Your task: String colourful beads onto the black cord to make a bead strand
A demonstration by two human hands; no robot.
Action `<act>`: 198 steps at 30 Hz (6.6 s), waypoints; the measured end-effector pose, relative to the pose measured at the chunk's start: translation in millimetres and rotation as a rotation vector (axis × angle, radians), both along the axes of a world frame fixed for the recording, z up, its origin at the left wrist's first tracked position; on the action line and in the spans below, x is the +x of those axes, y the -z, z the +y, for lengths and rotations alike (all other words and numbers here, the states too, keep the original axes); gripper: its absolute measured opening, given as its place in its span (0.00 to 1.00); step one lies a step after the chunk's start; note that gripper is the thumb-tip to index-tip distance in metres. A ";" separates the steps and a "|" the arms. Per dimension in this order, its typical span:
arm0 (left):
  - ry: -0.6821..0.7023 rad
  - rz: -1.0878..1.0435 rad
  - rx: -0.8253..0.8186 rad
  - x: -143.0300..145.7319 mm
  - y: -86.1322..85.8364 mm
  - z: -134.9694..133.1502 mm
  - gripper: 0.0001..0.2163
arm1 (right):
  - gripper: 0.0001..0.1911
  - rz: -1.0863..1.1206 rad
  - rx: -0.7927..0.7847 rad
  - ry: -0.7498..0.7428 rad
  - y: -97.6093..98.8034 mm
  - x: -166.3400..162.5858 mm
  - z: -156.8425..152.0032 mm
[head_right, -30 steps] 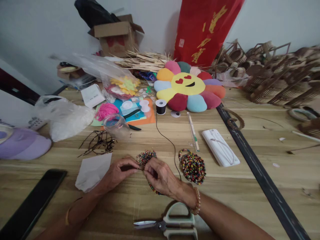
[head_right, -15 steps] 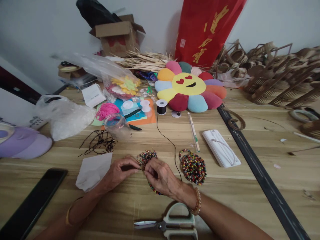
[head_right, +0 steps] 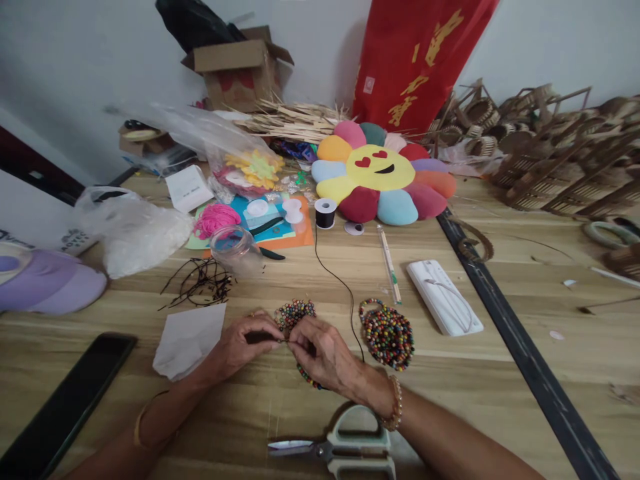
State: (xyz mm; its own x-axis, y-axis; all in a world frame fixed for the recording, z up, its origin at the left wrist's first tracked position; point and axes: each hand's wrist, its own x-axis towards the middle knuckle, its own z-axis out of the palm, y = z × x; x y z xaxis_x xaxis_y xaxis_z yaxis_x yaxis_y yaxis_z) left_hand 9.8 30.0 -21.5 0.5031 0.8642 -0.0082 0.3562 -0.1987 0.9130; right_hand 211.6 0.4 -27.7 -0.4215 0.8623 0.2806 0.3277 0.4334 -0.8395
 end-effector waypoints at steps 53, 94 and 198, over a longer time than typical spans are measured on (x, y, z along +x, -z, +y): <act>0.016 -0.058 0.008 -1.7 3.4 1.0 0.02 | 0.06 -0.095 0.052 0.002 -1.0 -2.0 -1.4; -0.002 -0.003 -0.040 -1.1 -0.4 -0.2 0.02 | 0.07 -0.026 0.015 -0.046 4.3 0.6 -1.0; 0.052 0.094 0.009 7.6 -32.9 -6.0 0.04 | 0.11 0.101 -0.268 -0.065 4.5 1.0 -7.0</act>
